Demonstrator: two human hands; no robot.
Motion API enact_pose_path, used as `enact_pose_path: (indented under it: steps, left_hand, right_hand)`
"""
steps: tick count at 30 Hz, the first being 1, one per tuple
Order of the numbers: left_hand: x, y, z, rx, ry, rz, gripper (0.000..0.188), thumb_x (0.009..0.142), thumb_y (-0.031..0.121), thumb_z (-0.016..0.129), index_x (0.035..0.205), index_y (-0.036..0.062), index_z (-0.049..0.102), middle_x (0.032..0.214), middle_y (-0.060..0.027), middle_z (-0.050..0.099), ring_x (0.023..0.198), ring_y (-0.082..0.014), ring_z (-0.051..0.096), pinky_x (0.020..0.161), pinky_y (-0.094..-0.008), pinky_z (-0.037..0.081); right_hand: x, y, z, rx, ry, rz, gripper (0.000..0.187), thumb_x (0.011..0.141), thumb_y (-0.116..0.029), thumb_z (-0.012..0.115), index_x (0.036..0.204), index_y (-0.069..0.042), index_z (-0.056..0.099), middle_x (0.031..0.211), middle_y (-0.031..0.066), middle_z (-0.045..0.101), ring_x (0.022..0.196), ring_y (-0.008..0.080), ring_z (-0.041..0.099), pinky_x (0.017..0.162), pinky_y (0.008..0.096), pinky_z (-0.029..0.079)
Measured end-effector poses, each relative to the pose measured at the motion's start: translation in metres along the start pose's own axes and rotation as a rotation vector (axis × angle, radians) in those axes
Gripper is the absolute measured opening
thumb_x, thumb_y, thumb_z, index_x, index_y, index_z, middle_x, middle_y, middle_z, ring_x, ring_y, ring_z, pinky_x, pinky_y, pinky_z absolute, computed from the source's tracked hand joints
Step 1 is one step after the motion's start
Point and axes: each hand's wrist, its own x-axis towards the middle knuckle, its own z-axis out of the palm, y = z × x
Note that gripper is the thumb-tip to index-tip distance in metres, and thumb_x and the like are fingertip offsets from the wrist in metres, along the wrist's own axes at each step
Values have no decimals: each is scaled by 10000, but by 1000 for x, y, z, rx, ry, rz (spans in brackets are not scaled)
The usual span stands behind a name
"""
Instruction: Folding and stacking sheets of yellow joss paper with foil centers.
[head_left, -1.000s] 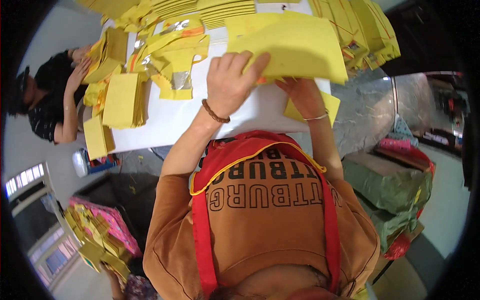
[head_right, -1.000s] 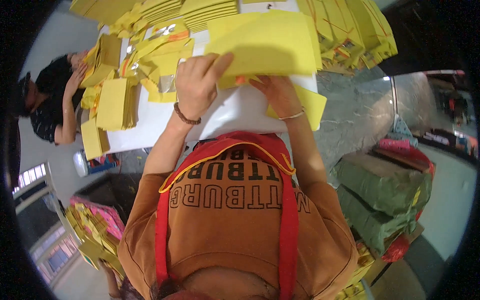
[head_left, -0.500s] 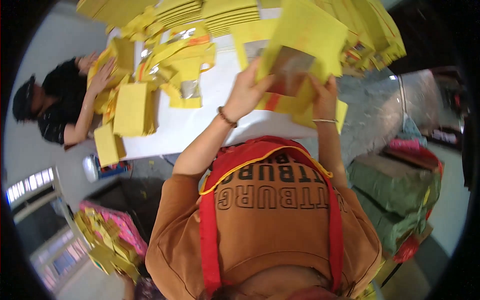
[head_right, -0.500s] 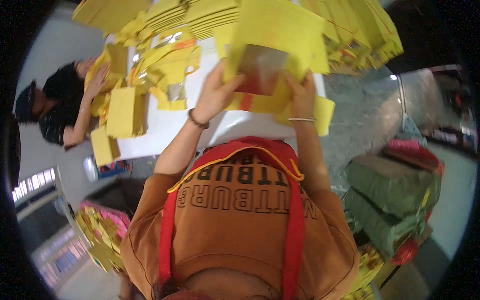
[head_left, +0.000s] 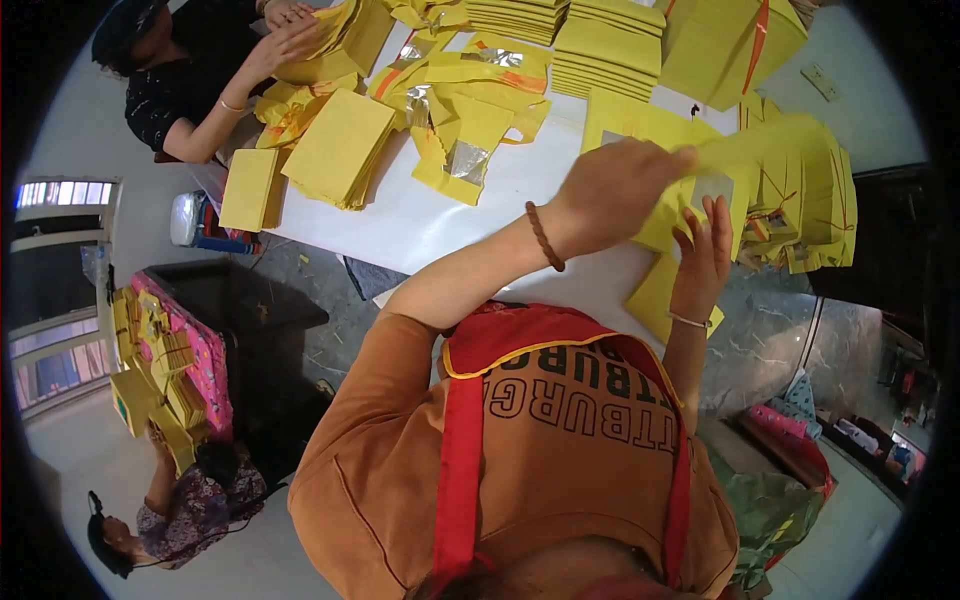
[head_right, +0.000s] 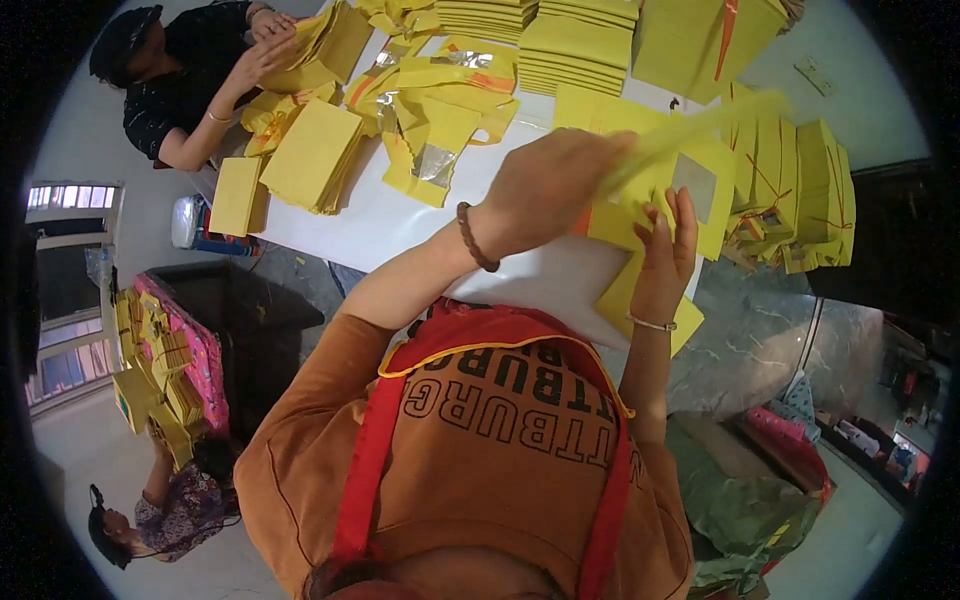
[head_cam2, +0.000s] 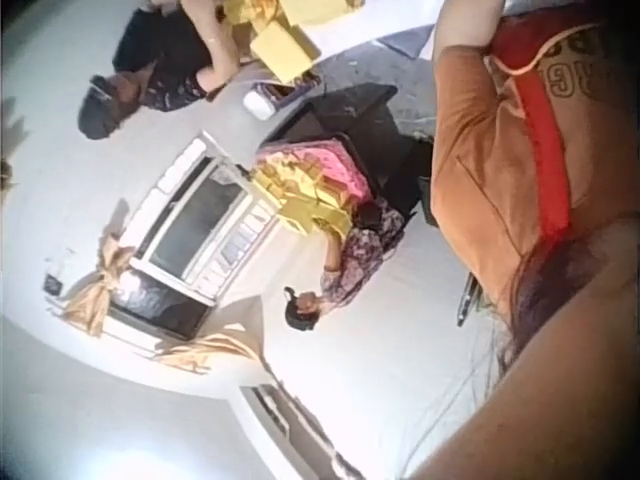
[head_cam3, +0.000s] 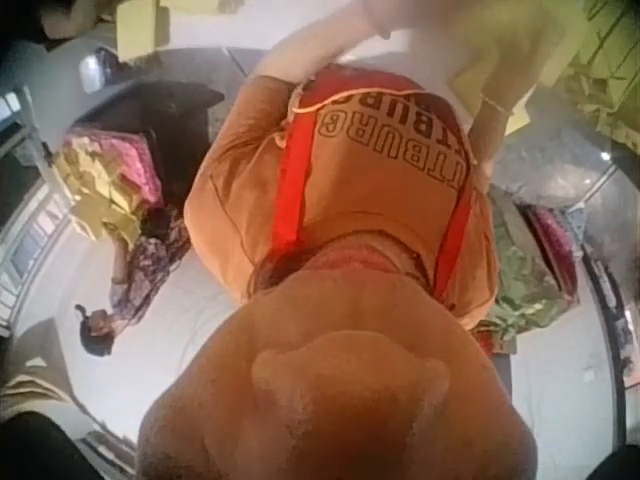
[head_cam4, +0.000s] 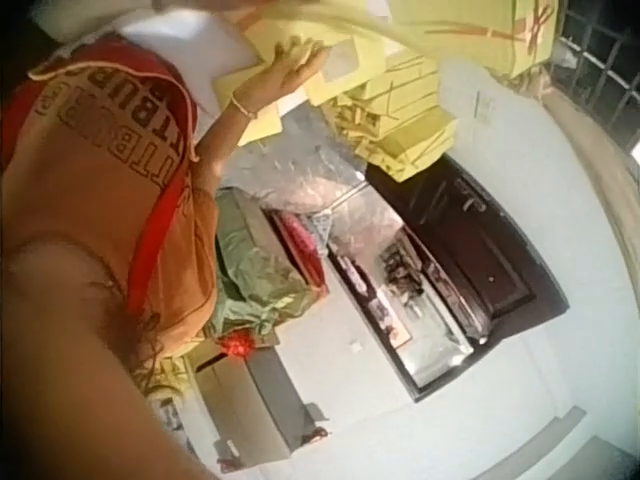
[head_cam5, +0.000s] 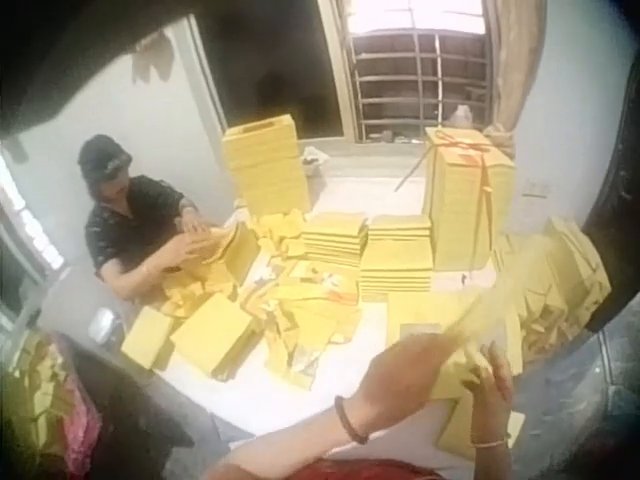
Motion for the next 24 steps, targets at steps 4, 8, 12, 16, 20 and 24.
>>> enact_pose_path:
  steps: [4,8,12,16,20,24]
  left_hand:
    - [-3,13,25,271,-88,280,413,722,176,525,1130,123,488,864,-24,516,729,-163,512,597,-280,386]
    - [-9,6,48,235,-193,311,396,725,174,525,1115,117,496,885,-29,519,746,-163,509,597,-284,386]
    - [1,-5,52,223,-189,346,382,705,157,534,1085,126,519,903,-27,524,755,-171,506,614,-296,389]
    - [6,-11,55,217,-171,343,382,668,139,558,1049,129,543,921,-26,528,799,-187,504,641,-314,391]
    - [-28,-25,79,246,-353,280,362,662,133,579,1023,125,560,941,-23,532,831,-186,506,648,-312,390]
    - [-50,-33,90,207,-512,181,326,691,152,600,1013,119,568,928,-22,546,819,-185,512,647,-308,391]
  right_hand:
    - [1,-5,4,620,-381,-158,481,886,-348,430,1273,-81,332,1300,75,370,1152,217,403,955,386,334]
    - [10,-2,-13,465,-37,173,389,916,-284,356,1249,-82,358,1231,73,440,1136,212,415,949,378,334]
    - [27,-6,-8,628,-44,197,325,908,-224,384,1193,-71,404,1167,75,480,1068,209,465,895,380,381]
    - [40,7,-17,772,-48,156,318,903,-220,390,1183,-69,415,1150,82,492,1055,213,476,892,381,388]
    - [42,57,-36,798,32,330,297,896,-200,393,1156,-60,432,1135,88,503,1045,222,484,889,385,397]
    - [36,62,-44,810,105,462,286,893,-184,407,1147,-57,445,1124,89,524,1038,220,503,862,391,424]
